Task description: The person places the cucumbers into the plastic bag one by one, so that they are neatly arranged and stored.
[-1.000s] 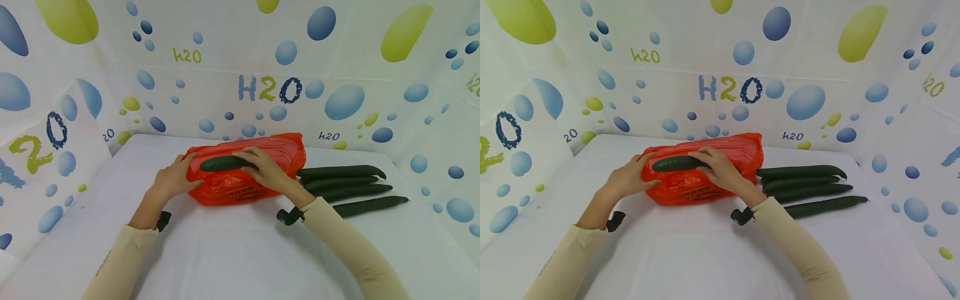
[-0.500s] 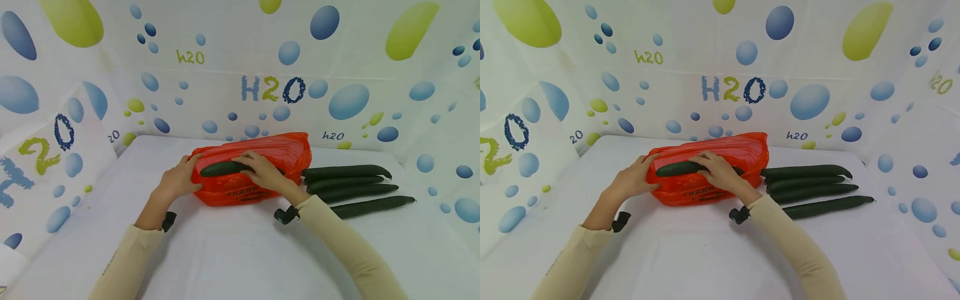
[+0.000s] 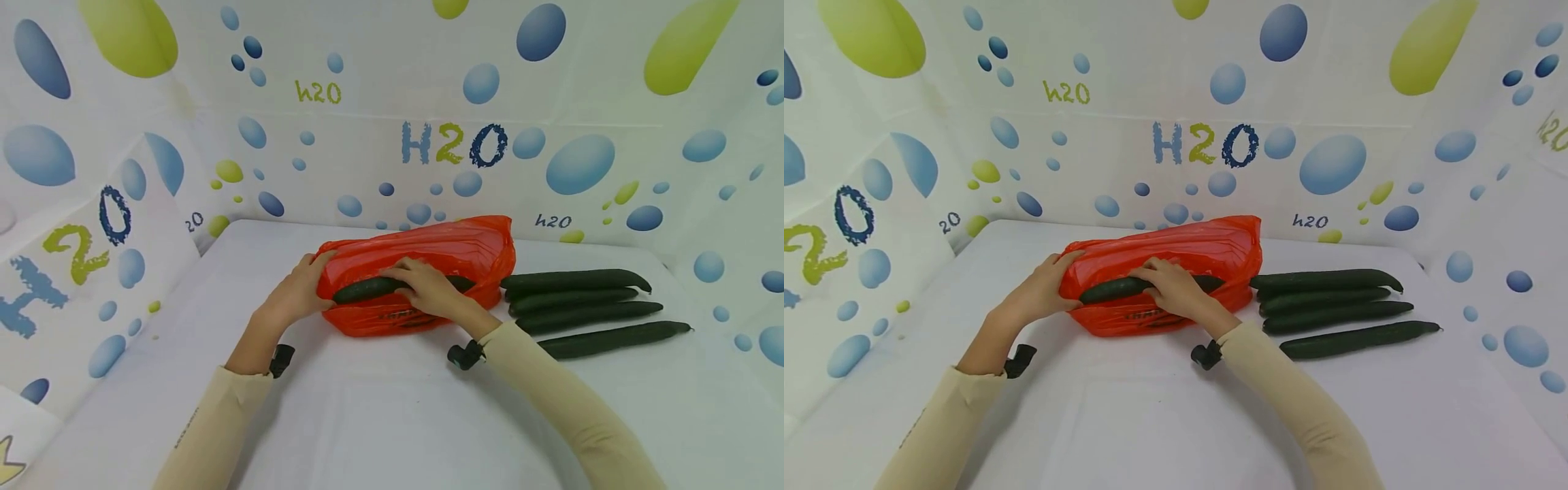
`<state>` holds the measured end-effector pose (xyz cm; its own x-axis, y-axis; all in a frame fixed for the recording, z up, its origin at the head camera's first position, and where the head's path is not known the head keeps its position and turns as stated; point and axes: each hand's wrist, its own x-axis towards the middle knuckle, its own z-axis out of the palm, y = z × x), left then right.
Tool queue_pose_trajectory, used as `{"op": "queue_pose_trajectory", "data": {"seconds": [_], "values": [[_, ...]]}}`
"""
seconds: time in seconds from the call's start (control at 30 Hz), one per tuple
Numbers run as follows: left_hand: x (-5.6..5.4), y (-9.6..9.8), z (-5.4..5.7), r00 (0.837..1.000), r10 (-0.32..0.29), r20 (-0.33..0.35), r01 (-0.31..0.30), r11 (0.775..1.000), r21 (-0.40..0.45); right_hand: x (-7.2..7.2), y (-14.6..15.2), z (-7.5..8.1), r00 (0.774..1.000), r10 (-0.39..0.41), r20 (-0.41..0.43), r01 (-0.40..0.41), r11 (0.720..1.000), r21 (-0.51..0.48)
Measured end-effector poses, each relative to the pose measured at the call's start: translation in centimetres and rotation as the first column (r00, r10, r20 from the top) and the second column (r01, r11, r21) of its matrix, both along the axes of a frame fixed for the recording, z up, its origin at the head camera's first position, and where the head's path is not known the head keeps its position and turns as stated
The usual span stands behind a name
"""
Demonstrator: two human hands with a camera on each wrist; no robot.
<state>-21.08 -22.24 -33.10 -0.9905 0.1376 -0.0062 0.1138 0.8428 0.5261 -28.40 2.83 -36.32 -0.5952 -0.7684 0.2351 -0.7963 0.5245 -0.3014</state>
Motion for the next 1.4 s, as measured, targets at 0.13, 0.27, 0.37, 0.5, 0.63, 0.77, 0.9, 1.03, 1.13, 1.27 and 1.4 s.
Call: {"op": "queue_pose_trajectory", "data": {"seconds": [0.13,0.27,0.37,0.5,0.63,0.77,0.9,1.03,1.13,1.27,1.4], "values": [[0.0,-0.1,0.2,1.0,0.009,0.009,-0.009,1.0,0.011,0.1,-0.3,-0.1,1.0,-0.009,0.03,0.008,1.0,0.024],[0.1,-0.2,0.2,1.0,0.014,0.009,-0.015,1.0,0.019,0.2,-0.4,-0.3,0.999,-0.021,0.048,0.018,0.999,0.051],[0.2,-0.2,0.3,1.0,0.012,0.005,-0.012,1.0,0.015,0.3,-0.5,-0.6,0.997,-0.032,0.068,0.027,0.996,0.081],[0.2,-0.1,0.2,1.0,-0.002,0.004,0.002,1.0,0.01,0.2,-0.4,-0.8,0.995,-0.043,0.094,0.033,0.994,0.107],[0.3,-0.4,0.3,1.0,0.002,0.0,-0.002,1.0,0.004,0.0,-0.4,-0.8,0.992,-0.03,0.122,0.017,0.994,0.106],[0.3,-0.6,0.4,1.0,0.005,-0.006,-0.005,1.0,0.005,-0.3,-0.2,-0.5,0.983,-0.024,0.18,0.007,0.995,0.095],[0.3,-0.7,0.4,1.0,-0.009,-0.008,0.009,1.0,0.02,-0.5,0.3,-0.4,0.977,-0.031,0.212,0.016,0.997,0.074],[0.1,-0.7,0.3,0.999,-0.031,-0.014,0.031,0.999,0.013,-0.8,1.0,-0.5,0.975,-0.024,0.222,0.019,0.999,0.027],[0.0,-0.8,0.2,0.999,-0.04,-0.01,0.04,0.999,-0.001,-0.7,1.2,-0.6,0.973,-0.019,0.229,0.024,1.0,-0.019],[0.0,-0.9,-0.1,0.999,-0.039,0.001,0.039,0.999,-0.006,-0.5,1.3,-0.9,0.972,-0.025,0.234,0.043,0.997,-0.068],[0.0,-0.9,-0.2,0.999,-0.042,0.002,0.042,0.999,-0.017,-0.2,1.4,-0.9,0.966,-0.049,0.255,0.079,0.991,-0.111]]}}
